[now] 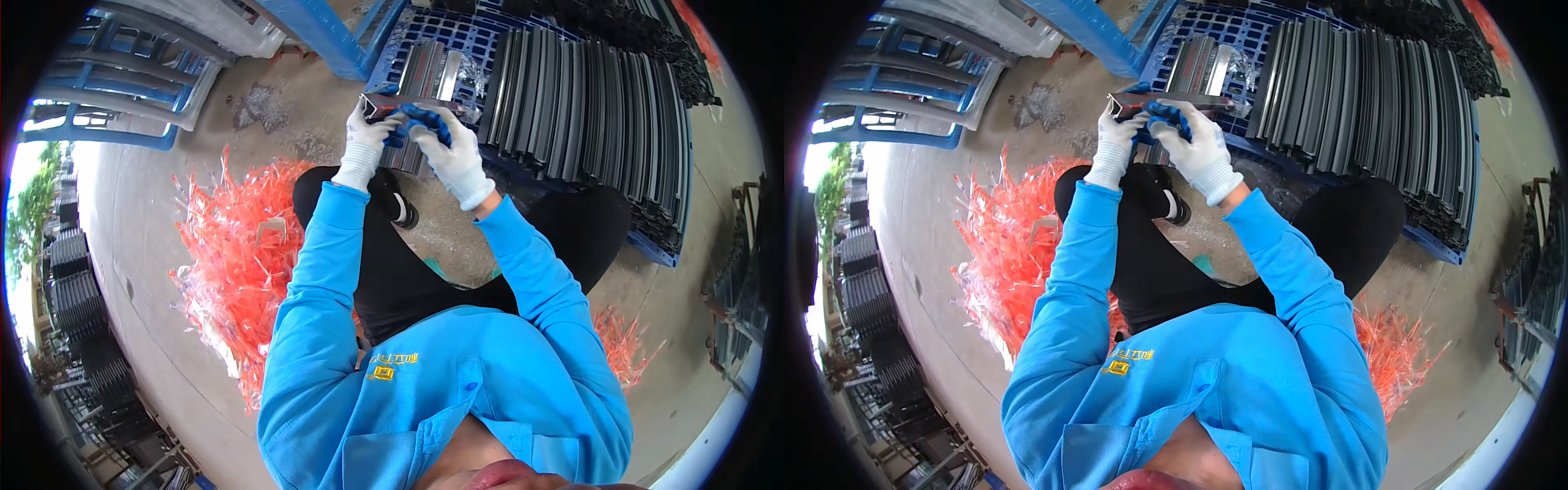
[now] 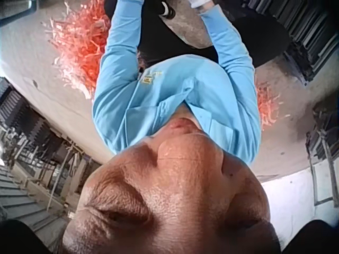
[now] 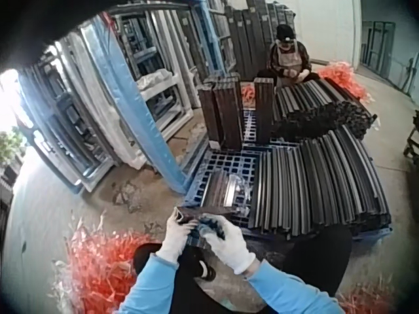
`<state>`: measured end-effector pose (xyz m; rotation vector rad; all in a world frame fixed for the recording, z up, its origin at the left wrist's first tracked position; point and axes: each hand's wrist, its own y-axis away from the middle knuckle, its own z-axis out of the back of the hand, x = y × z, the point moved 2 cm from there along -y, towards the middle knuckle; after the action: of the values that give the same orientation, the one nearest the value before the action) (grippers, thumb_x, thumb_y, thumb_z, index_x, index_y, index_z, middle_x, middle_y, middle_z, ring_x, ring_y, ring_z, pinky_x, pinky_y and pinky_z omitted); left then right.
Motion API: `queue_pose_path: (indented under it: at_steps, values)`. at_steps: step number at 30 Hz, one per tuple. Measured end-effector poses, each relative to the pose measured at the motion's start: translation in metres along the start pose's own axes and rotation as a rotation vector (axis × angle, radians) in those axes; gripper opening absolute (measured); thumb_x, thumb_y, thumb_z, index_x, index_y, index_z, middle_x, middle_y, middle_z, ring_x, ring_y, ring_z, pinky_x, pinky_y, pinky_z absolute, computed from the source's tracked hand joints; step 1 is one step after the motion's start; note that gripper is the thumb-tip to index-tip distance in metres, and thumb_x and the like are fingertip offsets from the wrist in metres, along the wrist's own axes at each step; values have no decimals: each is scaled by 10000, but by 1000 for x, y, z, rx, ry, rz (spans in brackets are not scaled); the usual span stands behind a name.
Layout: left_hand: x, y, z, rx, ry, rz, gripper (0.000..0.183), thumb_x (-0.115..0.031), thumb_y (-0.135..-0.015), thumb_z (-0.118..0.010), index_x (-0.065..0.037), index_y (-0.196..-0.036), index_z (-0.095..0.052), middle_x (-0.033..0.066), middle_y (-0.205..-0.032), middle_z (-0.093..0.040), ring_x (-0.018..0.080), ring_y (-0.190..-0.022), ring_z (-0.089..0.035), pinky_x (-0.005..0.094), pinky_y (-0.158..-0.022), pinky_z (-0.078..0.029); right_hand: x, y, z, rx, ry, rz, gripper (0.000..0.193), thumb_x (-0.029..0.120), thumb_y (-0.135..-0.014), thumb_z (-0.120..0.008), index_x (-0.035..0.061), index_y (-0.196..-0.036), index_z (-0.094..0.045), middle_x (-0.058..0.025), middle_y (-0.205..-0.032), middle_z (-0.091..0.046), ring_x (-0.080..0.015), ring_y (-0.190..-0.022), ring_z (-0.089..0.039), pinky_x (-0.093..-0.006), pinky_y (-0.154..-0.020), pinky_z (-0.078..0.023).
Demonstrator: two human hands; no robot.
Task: The person assembles plastic connectors onto metal bars by hand.
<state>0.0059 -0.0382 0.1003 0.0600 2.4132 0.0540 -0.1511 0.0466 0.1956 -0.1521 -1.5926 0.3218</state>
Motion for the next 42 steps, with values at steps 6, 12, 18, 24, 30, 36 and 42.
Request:
queue_pose_path:
  at_steps: [6,12,18,24,30,36,42]
  values:
    - [-14,29,-62,-35,-998,-636,361,97,-684,-560,-38,-1018,-544,121,-842,-648,213,-708,-627,281,-664,-516,-11,-4,0,-86,288,224,360,3,-739,-645,21,-1095,-589,-81,-1042,-582,-168,-814,-611,-248,-753,-496]
    - [-26,39,-80,-95,-1057,-586,323,109,-647,-549,-35,-936,-581,82,-808,-652,174,-723,-613,263,-702,-500,-6,-7,-1,-111,275,284,309,33,-720,-674,25,-1026,-625,-80,-1028,-567,-184,-798,-606,-260,-736,-499]
    - [-28,44,-88,-132,-1040,-537,299,111,-665,-548,-30,-924,-591,83,-820,-654,170,-733,-610,261,-704,-499,-5,-9,0,-120,203,274,277,125,-703,-719,56,-966,-668,-84,-986,-574,-192,-788,-580,-274,-681,-488]
    - [-26,43,-87,-125,-1009,-559,271,82,-692,-527,-9,-934,-608,110,-835,-659,179,-723,-608,274,-685,-494,-9,-11,3,-100,136,272,258,116,-693,-717,50,-938,-673,-76,-960,-573,-187,-781,-577,-272,-692,-483]
    - [-25,40,-84,-117,-1019,-607,247,72,-721,-501,0,-929,-611,113,-830,-660,182,-710,-607,272,-675,-493,-2,-10,-1,-147,209,276,248,-2,-698,-676,2,-944,-643,-58,-970,-588,-163,-783,-587,-243,-727,-492]
    - [-23,36,-84,-109,-908,-559,257,90,-679,-595,-16,-913,-597,97,-822,-651,161,-701,-593,263,-691,-489,-1,-16,-5,-208,291,303,224,-10,-706,-663,-13,-929,-641,-62,-963,-592,-160,-772,-581,-240,-715,-489]
    - [-10,37,-82,-82,-1004,-652,213,50,-695,-593,-7,-900,-601,101,-803,-653,167,-694,-593,268,-660,-485,-2,-25,14,-354,174,147,201,78,-697,-683,1,-881,-656,-74,-908,-590,-184,-749,-572,-275,-695,-476]
